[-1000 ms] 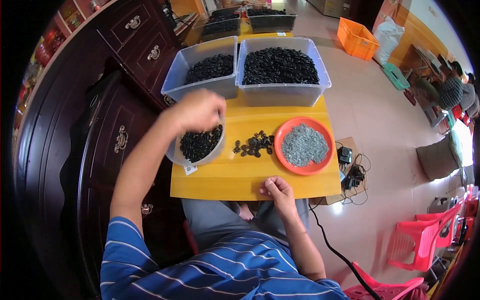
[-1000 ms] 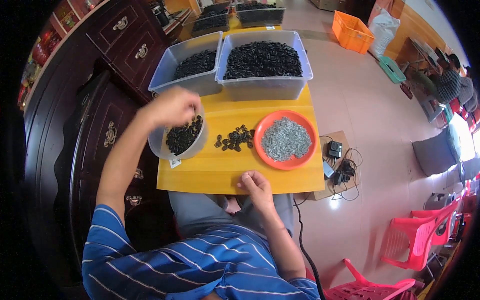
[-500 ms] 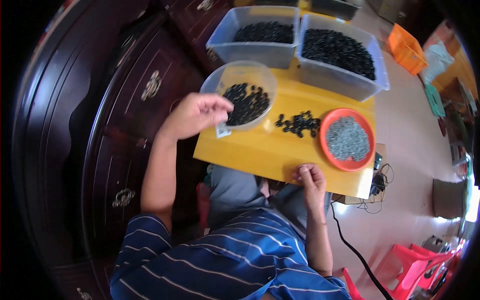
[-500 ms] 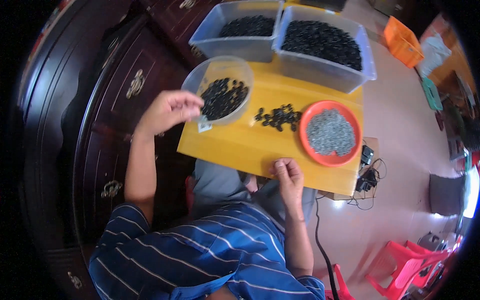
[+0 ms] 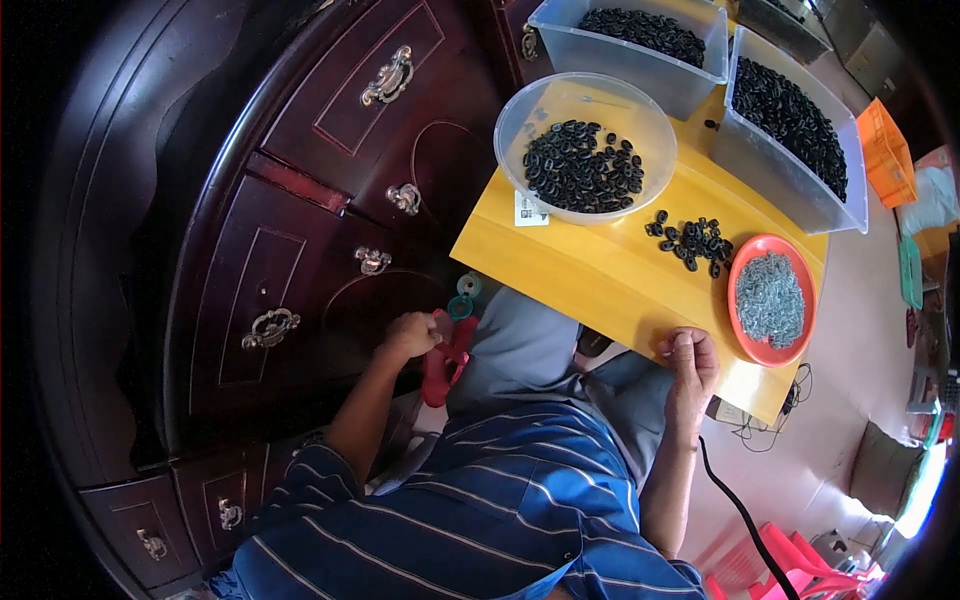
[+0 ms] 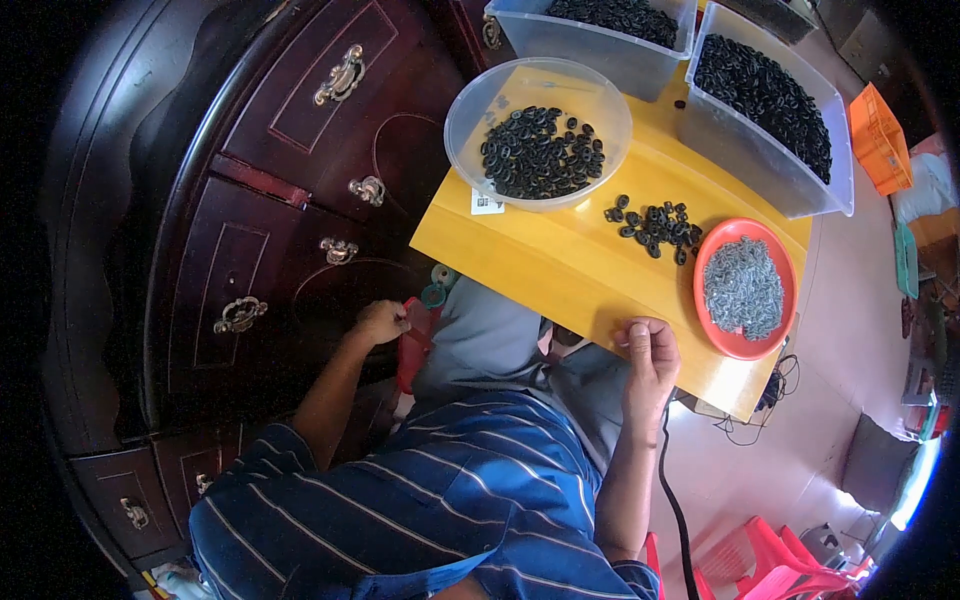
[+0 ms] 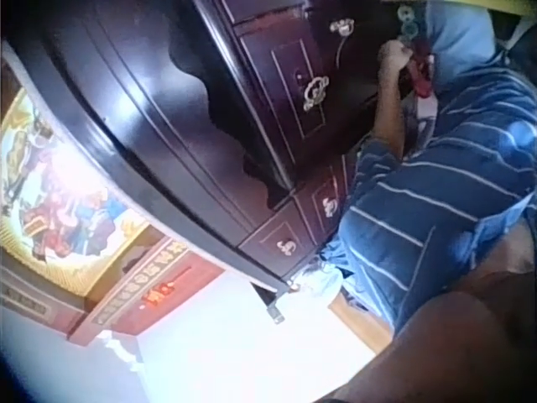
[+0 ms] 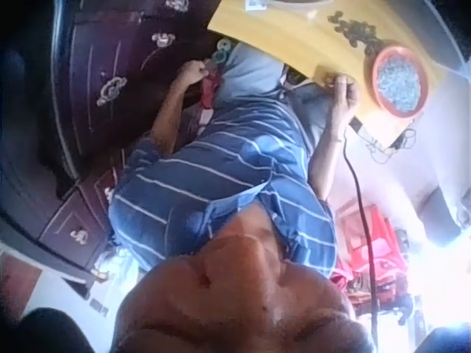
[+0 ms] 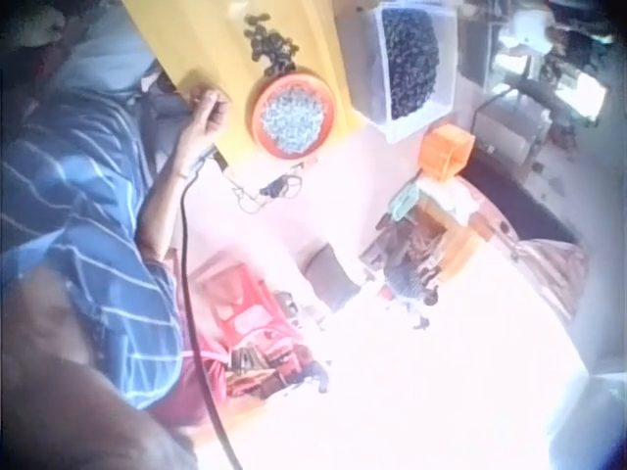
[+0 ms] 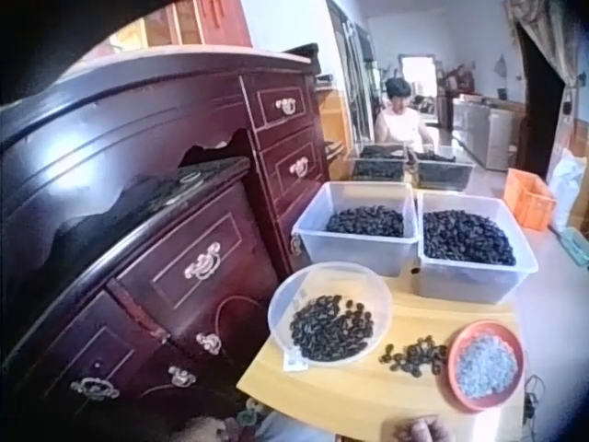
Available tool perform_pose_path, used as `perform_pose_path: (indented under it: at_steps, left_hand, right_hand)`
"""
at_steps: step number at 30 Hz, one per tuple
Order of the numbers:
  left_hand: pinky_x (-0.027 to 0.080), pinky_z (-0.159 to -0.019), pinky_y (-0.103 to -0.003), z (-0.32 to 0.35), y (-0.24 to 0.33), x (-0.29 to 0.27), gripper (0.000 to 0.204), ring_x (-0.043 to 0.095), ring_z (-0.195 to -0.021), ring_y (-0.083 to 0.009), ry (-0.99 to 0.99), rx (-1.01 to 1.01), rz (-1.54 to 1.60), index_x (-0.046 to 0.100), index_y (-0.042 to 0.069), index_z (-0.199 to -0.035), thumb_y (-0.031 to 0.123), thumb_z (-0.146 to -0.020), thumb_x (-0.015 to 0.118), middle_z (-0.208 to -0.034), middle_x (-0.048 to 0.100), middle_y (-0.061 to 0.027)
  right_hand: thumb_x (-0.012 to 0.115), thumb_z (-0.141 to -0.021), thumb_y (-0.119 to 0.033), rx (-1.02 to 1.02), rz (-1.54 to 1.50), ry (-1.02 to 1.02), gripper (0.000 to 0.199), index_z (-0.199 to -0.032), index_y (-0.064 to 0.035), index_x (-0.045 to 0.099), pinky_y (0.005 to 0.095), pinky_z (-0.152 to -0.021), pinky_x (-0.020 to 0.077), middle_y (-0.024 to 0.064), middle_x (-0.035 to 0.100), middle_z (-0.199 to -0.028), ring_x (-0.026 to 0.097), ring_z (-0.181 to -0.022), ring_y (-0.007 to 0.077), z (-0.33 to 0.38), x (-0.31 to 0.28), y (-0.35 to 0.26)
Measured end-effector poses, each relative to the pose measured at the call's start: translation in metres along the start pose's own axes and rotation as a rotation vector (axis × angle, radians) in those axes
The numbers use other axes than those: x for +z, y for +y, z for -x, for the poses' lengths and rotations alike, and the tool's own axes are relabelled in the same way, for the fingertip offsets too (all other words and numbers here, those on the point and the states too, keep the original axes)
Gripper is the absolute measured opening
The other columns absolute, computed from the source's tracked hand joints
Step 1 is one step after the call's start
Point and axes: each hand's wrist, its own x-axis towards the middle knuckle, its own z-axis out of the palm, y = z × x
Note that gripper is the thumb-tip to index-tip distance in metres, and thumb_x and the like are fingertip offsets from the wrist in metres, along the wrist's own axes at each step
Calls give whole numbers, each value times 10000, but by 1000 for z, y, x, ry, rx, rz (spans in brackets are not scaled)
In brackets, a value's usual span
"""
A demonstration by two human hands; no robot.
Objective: The person arranges plastic pieces and small metal fasteners on the table, then inserts the fasteners into the plastic pieces by hand to assemble them.
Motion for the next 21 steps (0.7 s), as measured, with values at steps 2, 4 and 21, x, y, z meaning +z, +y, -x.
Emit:
perform_pose_path:
  at_steps: [2, 4, 21]
  left_hand:
    - [562, -891, -444, -14, 3, 10, 484, 705, -1027, -352, 73, -38, 21, 700, 38, -1202, 355, -842, 763, -1060, 748, -173]
    - [558, -910, -449, -31, 12, 14, 558, 699, -1060, -350, 142, -66, 41, 667, 33, -1268, 378, -840, 765, -1100, 739, -178]
    - [590, -861, -465, -274, -39, 194, 591, 704, -1089, -330, 340, -52, 627, 660, 164, -1254, 488, -778, 794, -1163, 733, -121]
  right_hand:
    - [622, -1048, -185, 3, 16, 24, 155, -1034, -34, 656, 264, -814, 515, 22, 675, -952, 624, -846, 99, 1, 2, -1]
    - [622, -1048, -187, -9, 51, 25, 156, -1033, -36, 656, 260, -810, 515, 20, 675, -947, 623, -847, 96, 0, 0, 0]
    - [610, -1053, -193, 51, 152, 148, 150, -1034, -51, 655, 232, -773, 504, 12, 680, -963, 599, -810, 71, -3, 17, -2]
